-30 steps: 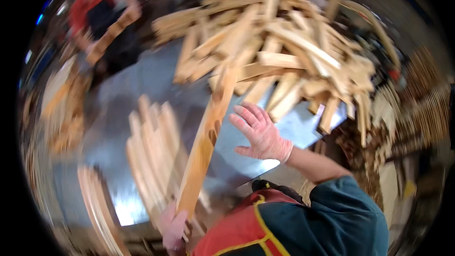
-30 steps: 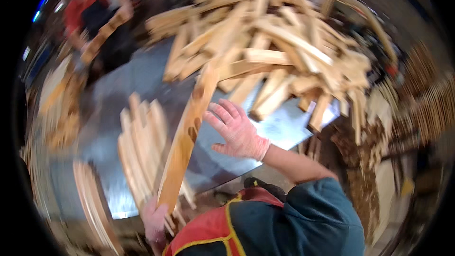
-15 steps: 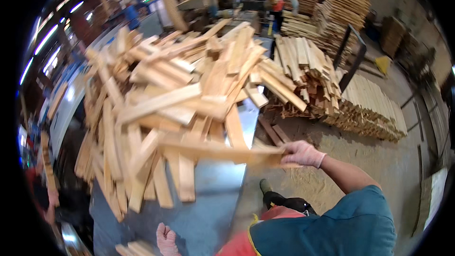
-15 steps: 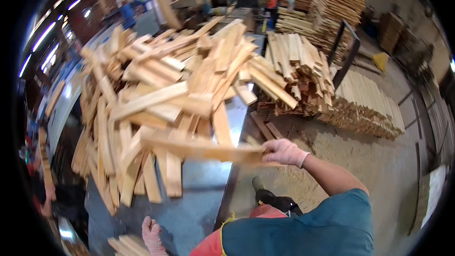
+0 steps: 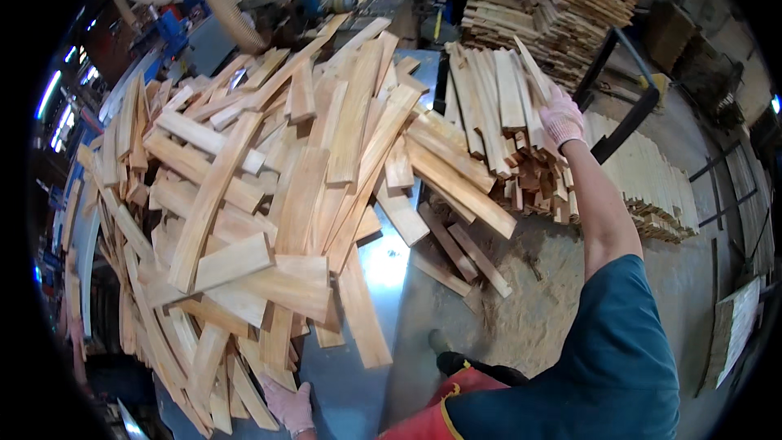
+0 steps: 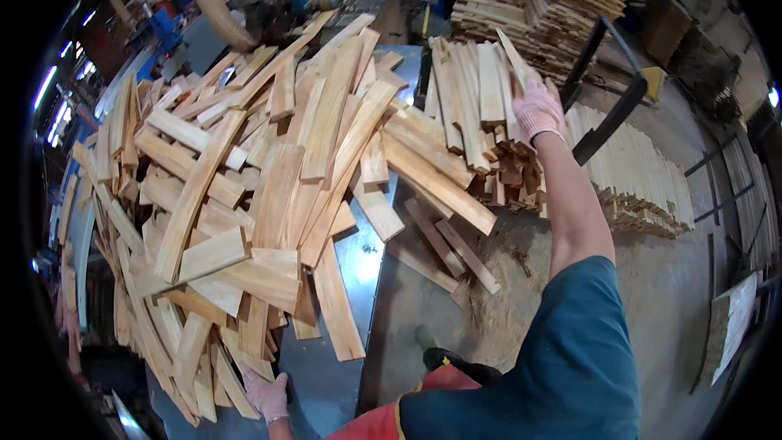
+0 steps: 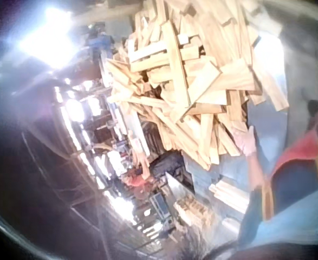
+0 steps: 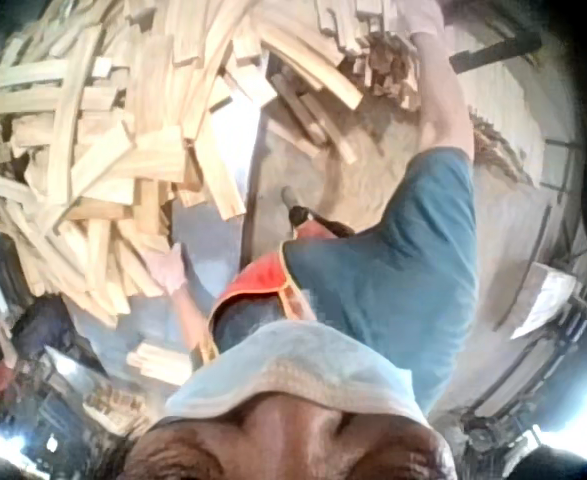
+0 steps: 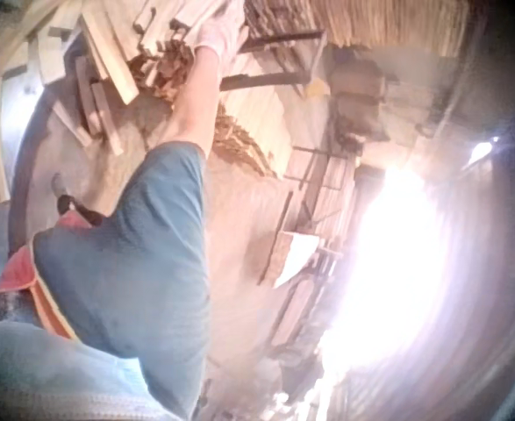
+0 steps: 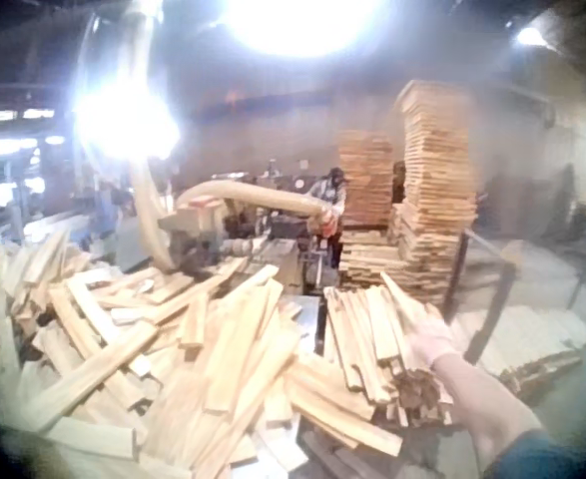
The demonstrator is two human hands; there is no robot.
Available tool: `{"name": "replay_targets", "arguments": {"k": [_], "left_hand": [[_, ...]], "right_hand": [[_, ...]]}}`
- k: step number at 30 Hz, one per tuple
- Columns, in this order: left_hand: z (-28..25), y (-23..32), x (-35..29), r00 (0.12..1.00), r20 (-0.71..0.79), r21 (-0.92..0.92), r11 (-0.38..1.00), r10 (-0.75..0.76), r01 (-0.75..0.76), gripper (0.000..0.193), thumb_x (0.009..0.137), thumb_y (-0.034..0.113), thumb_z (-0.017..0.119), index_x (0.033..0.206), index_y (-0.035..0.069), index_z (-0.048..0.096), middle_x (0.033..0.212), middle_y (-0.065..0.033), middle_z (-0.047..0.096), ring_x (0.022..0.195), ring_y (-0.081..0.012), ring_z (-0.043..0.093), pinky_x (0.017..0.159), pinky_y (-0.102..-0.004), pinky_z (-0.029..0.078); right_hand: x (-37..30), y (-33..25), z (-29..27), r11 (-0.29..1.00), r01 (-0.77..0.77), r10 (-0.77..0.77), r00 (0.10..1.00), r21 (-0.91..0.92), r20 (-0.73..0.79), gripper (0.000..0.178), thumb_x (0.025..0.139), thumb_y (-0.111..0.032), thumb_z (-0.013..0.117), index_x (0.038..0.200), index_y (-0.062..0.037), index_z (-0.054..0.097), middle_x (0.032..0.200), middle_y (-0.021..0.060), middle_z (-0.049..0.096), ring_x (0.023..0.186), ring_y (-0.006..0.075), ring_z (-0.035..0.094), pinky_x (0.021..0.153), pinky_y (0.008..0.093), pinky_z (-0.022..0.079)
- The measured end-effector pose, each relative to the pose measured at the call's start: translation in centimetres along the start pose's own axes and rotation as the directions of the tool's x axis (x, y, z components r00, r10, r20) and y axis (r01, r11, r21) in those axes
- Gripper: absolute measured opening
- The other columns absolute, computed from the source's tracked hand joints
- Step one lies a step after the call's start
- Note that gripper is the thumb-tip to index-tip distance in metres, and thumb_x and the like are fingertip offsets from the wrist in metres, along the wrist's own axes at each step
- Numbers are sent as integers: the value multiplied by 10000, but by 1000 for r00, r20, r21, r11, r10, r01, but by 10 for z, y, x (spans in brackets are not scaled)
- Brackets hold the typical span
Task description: The person sorts wooden planks on a metal table, picking up pieces from a large pile and arranging them into neat stacks. They handle the planks one by one or in small groups, aligning them and placing them into organized piles on the table.
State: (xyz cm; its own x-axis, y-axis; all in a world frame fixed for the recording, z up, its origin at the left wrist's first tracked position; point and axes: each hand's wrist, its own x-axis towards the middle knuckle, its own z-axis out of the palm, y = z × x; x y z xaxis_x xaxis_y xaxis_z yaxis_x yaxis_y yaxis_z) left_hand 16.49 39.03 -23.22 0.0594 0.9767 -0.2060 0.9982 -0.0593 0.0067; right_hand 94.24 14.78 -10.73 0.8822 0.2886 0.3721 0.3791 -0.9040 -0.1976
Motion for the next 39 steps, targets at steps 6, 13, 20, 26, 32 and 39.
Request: {"name": "replay_targets", "arguments": {"k": [6,13,20,26,32,39], "left_hand": [[9,-30,-4,972,-206,72,992,115,-102,896,756,235,805,1530,-28,437,1267,-262,664,1168,-414,643,1023,-483,516],[-70,-116,-102,988,152,-63,998,-4,14,909,737,238,803,1536,47,414,1279,-222,654,1194,-412,629,1030,-466,503],[2,-250,-332,951,310,-813,518,-3,266,880,825,235,727,1577,29,318,1276,-288,643,1209,-427,639,1023,-463,505],[-13,-264,-370,877,480,-820,336,-37,463,911,859,448,734,1578,14,379,1556,-239,452,1448,-389,429,1216,-406,328],[100,-459,-429,361,-507,-422,591,-783,688,623,893,286,768,1395,-39,592,1444,-226,572,1374,-367,509,1175,-401,409],[168,-616,-538,18,360,-683,-250,-933,687,537,921,366,720,1324,19,652,1244,-141,682,1136,-309,647,1005,-431,508]], "right_hand": [[-168,-170,9,771,196,-497,780,606,380,534,932,-251,643,1406,-11,582,1316,187,679,1238,325,643,1071,402,494],[-345,-207,-17,460,-170,-734,480,871,481,565,957,-113,688,1472,47,519,1216,43,633,1070,106,572,984,256,450],[-605,-278,-86,665,-352,-746,-274,658,607,714,949,-90,729,1567,44,399,1315,90,620,1200,174,592,1028,303,489],[-849,-356,-137,660,-701,-709,-462,270,532,469,910,-111,685,1322,-59,466,1087,103,594,963,247,630,879,420,572],[-952,-447,-113,728,-505,-684,-484,465,546,401,923,-146,732,1240,-82,494,928,83,585,751,254,641,653,432,583],[-1037,-532,-82,766,-91,-597,-465,636,654,571,939,-389,759,1347,-44,558,1017,114,643,954,292,644,856,453,541]]}}
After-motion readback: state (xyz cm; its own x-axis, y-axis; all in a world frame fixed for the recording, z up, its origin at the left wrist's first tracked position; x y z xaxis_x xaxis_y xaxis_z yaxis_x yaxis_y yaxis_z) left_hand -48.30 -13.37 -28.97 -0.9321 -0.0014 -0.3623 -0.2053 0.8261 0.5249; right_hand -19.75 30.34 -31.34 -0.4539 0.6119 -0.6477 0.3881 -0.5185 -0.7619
